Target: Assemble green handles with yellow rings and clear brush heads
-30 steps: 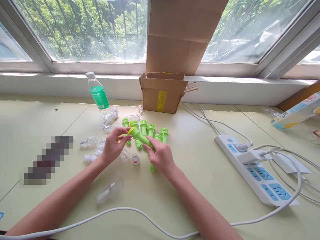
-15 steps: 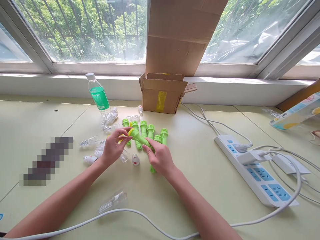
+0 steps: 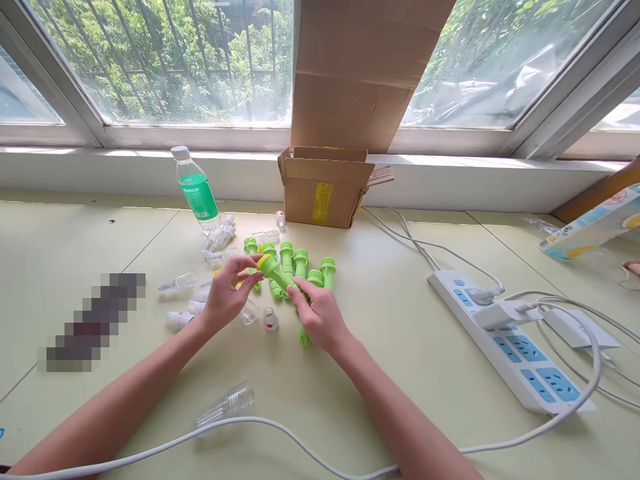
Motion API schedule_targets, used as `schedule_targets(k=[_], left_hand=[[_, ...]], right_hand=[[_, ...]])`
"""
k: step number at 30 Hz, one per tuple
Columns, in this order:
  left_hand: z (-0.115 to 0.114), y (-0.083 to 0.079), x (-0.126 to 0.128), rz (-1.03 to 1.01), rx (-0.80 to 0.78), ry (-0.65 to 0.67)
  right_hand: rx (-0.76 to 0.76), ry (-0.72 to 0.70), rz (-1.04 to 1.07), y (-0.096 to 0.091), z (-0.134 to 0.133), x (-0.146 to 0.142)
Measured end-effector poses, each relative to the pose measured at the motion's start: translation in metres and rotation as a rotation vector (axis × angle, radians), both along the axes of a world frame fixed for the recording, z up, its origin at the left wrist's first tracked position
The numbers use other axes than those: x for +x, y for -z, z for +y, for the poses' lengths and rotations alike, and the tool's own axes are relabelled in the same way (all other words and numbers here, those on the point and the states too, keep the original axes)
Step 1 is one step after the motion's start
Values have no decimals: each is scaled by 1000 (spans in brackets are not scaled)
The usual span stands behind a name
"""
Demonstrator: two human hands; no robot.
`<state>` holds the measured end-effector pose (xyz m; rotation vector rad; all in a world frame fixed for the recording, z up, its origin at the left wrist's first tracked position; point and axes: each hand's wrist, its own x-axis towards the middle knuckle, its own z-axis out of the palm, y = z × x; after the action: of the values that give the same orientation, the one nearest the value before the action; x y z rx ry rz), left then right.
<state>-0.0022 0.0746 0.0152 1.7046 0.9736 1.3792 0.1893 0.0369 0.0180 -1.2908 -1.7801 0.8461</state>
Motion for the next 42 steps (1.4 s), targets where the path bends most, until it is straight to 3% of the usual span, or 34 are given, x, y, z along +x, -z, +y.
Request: schedule_targets(k=[7, 16, 23, 28, 36, 42], left_hand=[[-1, -2, -1, 38, 30, -32], [-6, 4, 6, 17, 79, -41], [-4, 3, 3, 4, 112, -34], [-5, 2, 3, -3, 87, -35], [-4, 4, 3, 21, 80, -86], [-2, 5, 2, 11, 140, -115]], right_hand=[[-40, -23, 30, -2, -1, 0], [32, 36, -11, -3, 0, -1], [-107, 34, 159, -6, -3, -5], [-169, 50, 166, -10, -6, -8], [-31, 104, 129, -9, -6, -9], [-143, 54, 257, -8, -6, -10]])
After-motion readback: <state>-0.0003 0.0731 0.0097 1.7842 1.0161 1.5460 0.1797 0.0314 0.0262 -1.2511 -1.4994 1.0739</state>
